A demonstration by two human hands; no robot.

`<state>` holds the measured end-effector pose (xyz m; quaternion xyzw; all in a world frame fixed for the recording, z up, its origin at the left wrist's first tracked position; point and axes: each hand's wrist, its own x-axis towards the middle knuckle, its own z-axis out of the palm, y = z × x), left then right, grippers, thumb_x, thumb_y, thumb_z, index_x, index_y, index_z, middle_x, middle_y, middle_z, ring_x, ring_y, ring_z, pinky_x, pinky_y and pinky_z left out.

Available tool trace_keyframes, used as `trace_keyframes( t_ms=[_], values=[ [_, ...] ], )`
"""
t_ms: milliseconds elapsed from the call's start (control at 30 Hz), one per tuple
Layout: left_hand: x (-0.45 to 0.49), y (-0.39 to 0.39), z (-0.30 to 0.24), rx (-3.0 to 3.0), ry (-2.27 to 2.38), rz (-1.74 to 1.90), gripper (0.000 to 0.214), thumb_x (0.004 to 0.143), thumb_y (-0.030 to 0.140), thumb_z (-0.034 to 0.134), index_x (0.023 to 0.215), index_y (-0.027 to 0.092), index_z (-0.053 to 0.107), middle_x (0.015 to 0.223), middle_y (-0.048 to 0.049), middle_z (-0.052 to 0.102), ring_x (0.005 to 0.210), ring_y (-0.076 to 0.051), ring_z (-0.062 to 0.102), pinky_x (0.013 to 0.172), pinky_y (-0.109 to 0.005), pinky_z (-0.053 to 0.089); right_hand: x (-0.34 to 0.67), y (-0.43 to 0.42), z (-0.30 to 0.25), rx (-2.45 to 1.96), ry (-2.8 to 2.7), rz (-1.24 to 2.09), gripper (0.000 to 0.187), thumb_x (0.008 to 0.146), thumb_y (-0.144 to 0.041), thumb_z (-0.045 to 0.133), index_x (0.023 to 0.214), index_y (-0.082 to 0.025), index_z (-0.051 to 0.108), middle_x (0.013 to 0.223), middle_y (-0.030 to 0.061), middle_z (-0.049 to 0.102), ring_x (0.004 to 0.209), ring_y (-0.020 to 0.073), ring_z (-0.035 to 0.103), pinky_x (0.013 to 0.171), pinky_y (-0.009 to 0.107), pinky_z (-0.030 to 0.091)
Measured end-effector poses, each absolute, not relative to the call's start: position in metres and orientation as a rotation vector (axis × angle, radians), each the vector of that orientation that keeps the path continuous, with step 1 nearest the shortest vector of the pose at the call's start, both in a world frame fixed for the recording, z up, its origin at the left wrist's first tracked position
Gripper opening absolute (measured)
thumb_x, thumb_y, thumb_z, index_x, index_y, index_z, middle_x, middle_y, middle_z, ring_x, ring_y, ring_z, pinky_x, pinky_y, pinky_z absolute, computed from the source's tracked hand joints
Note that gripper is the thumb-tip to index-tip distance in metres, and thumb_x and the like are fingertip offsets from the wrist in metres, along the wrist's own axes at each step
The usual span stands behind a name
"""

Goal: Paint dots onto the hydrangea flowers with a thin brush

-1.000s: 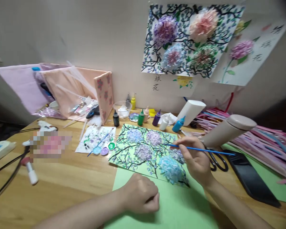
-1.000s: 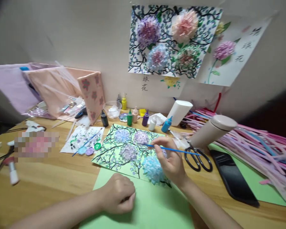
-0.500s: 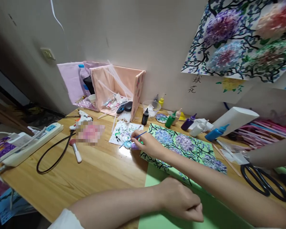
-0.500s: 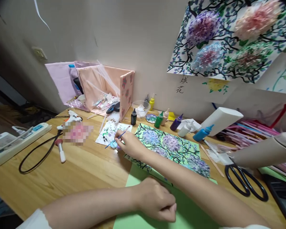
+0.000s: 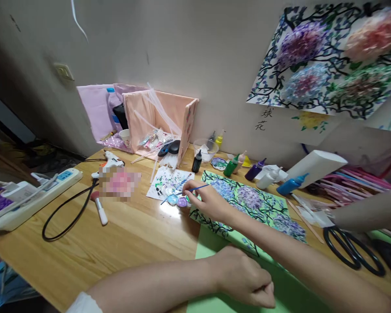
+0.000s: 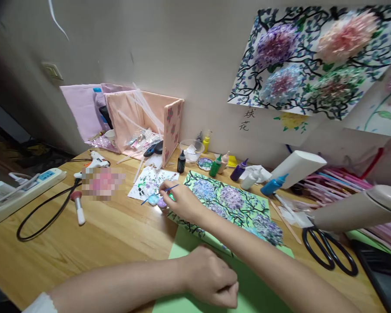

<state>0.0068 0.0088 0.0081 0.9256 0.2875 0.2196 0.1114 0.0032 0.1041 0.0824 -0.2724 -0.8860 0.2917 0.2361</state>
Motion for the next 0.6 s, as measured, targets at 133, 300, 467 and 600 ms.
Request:
trace_keyframes(
  t_ms=[133, 300, 467, 600],
  values=[
    [0.003, 0.011, 0.006, 2.709, 0.800, 0.701, 0.015, 0.067, 0.025, 0.052, 0.054, 0.018, 0.049, 0.051, 0.0035, 0.058, 0.044, -0.009, 0.047, 0.040, -0.023, 0.024, 0.056, 0.097, 0.101, -0.807, -2.248, 0.865, 0.017, 0.090, -0.022, 0.041, 0.094, -0.021, 0.058, 0.092, 0.0040, 0.063, 0.088, 0.0159, 0.058, 0.077, 0.029, 0.044],
    [-0.001, 0.012, 0.007, 2.720, 0.707, 0.745, 0.015, 0.068, 0.017, 0.048, 0.054, 0.018, 0.042, 0.049, 0.0034, 0.051, 0.043, -0.010, 0.042, 0.043, -0.026, 0.021, 0.177, 0.100, 0.077, -1.049, -1.775, 0.762, 0.018, 0.088, -0.032, 0.046, 0.091, -0.022, 0.059, 0.086, 0.0035, 0.063, 0.081, 0.0166, 0.057, 0.073, 0.029, 0.044],
    [-0.001, 0.012, 0.021, 2.729, 0.687, 0.703, 0.017, 0.077, 0.012, 0.035, 0.063, 0.019, 0.041, 0.055, 0.0014, 0.048, 0.049, -0.012, 0.042, 0.047, -0.027, 0.024, 0.285, 0.115, 0.016, -1.184, -1.201, 0.649, 0.016, 0.083, -0.034, 0.047, 0.081, -0.020, 0.055, 0.070, 0.0018, 0.061, 0.063, 0.0149, 0.053, 0.059, 0.027, 0.042],
    [0.002, 0.013, 0.029, 2.699, 0.654, 0.720, 0.017, 0.079, 0.008, 0.034, 0.081, 0.018, 0.047, 0.065, -0.0003, 0.053, 0.057, -0.013, 0.048, 0.051, -0.024, 0.032, 0.307, 0.122, -0.003, -1.222, -1.134, 0.647, 0.017, 0.081, -0.035, 0.046, 0.082, -0.020, 0.054, 0.072, 0.0014, 0.061, 0.063, 0.0149, 0.055, 0.059, 0.026, 0.043]
  ],
)
